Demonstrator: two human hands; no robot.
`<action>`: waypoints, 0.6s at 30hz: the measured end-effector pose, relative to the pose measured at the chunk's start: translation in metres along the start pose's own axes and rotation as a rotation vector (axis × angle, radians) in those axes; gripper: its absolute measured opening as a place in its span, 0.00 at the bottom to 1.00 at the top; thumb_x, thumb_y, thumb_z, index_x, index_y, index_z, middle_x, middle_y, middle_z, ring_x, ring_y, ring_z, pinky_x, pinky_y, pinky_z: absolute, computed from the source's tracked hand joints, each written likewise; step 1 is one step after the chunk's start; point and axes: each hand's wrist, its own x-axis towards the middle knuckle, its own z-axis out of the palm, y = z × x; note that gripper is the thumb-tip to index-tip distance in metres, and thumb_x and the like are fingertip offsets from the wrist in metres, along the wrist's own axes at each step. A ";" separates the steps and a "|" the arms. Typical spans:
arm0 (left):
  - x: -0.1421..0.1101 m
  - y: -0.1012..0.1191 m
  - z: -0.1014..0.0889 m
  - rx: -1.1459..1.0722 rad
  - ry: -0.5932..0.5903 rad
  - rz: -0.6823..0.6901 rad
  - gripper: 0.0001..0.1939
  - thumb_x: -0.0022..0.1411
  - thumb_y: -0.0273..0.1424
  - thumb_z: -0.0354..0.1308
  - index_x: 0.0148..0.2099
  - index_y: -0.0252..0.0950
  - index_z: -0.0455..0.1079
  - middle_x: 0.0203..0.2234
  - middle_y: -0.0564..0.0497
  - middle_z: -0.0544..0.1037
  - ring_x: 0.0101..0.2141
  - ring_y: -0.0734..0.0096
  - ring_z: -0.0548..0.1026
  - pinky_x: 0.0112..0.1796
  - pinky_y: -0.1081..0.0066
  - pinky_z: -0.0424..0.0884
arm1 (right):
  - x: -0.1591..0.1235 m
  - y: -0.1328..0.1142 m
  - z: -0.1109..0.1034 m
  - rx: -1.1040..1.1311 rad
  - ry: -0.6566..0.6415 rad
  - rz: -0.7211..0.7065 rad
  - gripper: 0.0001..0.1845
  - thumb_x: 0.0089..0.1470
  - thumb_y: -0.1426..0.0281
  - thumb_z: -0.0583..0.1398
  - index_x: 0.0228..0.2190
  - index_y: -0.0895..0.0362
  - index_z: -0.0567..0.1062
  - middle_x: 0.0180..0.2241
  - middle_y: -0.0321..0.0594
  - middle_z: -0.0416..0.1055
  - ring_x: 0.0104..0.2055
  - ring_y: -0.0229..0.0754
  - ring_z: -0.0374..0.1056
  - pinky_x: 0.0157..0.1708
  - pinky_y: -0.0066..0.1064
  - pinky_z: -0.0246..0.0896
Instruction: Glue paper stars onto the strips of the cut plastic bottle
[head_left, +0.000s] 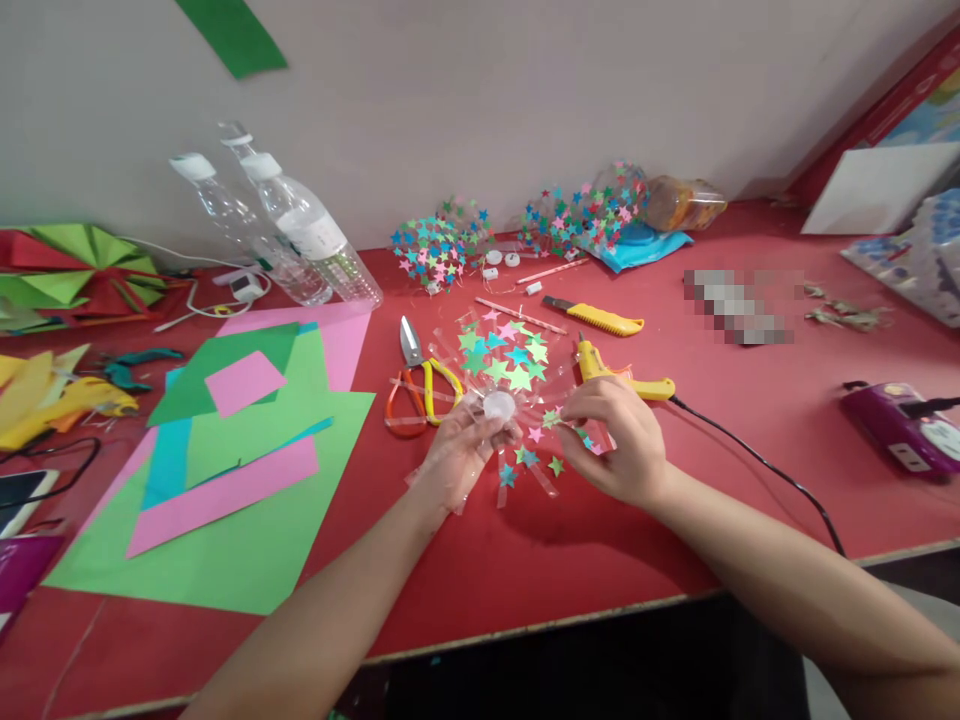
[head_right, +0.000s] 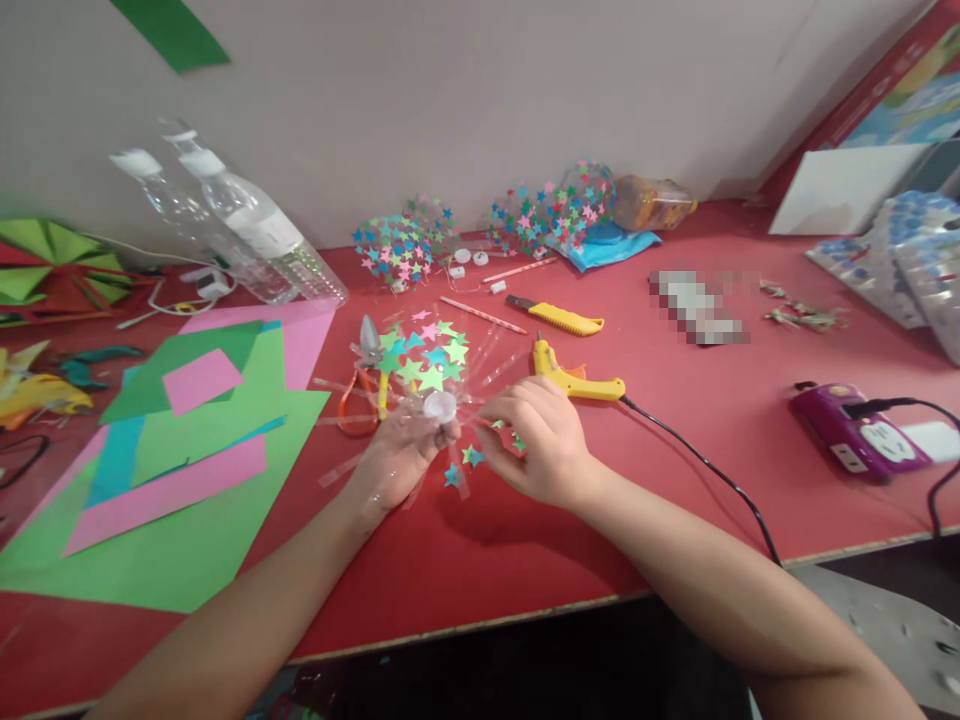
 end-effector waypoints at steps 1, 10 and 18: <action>0.000 0.000 0.000 0.004 -0.004 0.000 0.15 0.44 0.28 0.69 0.35 0.35 0.69 0.29 0.53 0.77 0.27 0.74 0.75 0.32 0.72 0.72 | -0.001 0.000 0.001 0.006 0.003 0.027 0.12 0.50 0.78 0.59 0.38 0.54 0.68 0.27 0.35 0.71 0.27 0.37 0.67 0.29 0.32 0.63; 0.001 -0.003 0.001 0.016 -0.011 -0.030 0.16 0.44 0.29 0.70 0.37 0.34 0.72 0.27 0.53 0.77 0.27 0.75 0.75 0.33 0.72 0.73 | -0.001 -0.001 0.001 -0.019 0.015 -0.039 0.11 0.55 0.76 0.59 0.41 0.56 0.69 0.30 0.40 0.74 0.30 0.39 0.70 0.30 0.33 0.64; 0.001 -0.006 -0.002 0.044 -0.012 -0.032 0.15 0.45 0.30 0.70 0.36 0.33 0.72 0.27 0.52 0.77 0.27 0.74 0.76 0.33 0.72 0.73 | 0.002 -0.012 -0.002 0.142 0.024 0.116 0.09 0.56 0.78 0.58 0.37 0.53 0.69 0.29 0.34 0.76 0.29 0.35 0.70 0.37 0.36 0.62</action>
